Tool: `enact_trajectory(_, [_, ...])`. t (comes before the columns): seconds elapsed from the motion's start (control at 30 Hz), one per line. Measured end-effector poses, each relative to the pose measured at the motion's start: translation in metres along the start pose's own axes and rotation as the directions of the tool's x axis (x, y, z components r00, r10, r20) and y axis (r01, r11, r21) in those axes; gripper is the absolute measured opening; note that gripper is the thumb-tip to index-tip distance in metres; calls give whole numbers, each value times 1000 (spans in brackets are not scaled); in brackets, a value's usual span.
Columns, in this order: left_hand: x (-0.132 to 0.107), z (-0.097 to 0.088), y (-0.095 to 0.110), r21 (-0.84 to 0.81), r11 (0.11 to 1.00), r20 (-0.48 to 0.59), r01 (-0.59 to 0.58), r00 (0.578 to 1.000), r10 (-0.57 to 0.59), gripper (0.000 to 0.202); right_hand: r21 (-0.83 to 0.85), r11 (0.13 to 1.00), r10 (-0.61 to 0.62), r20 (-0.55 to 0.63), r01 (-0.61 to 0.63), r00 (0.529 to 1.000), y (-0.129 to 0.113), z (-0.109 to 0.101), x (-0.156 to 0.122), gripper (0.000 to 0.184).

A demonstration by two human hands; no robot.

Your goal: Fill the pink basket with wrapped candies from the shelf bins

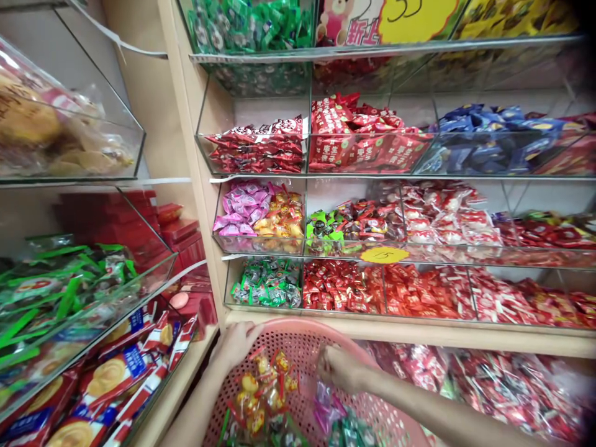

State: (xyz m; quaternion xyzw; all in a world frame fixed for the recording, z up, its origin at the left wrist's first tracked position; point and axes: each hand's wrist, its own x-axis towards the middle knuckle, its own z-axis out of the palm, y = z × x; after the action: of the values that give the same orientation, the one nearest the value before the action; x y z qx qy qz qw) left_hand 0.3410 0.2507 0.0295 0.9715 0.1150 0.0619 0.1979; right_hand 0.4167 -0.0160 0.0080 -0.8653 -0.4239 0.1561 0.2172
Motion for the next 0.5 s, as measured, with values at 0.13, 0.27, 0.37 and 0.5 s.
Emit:
enact_trajectory(0.13, [3, 8, -6, 8, 1000, -48, -20, 999, 20, 52, -163, 982, 89, -38, -94, 995, -2, 5, -1, 16])
enact_trajectory(0.27, [4, 12, -9, 4, 999, -73, -40, 996, 40, 53, -272, 960, -110, -141, 69, 984, -52, -39, 17, 13])
enact_trajectory(0.37, [3, 12, -8, 24, 1000, -71, -16, 997, 18, 54, -306, 919, -348, -327, 250, 878, -112, -99, 40, 18])
enact_trajectory(0.5, [0, 9, -7, 26, 1000, -73, -8, 997, 10, 55, -358, 886, -458, -588, 293, 666, -174, -171, 83, 20])
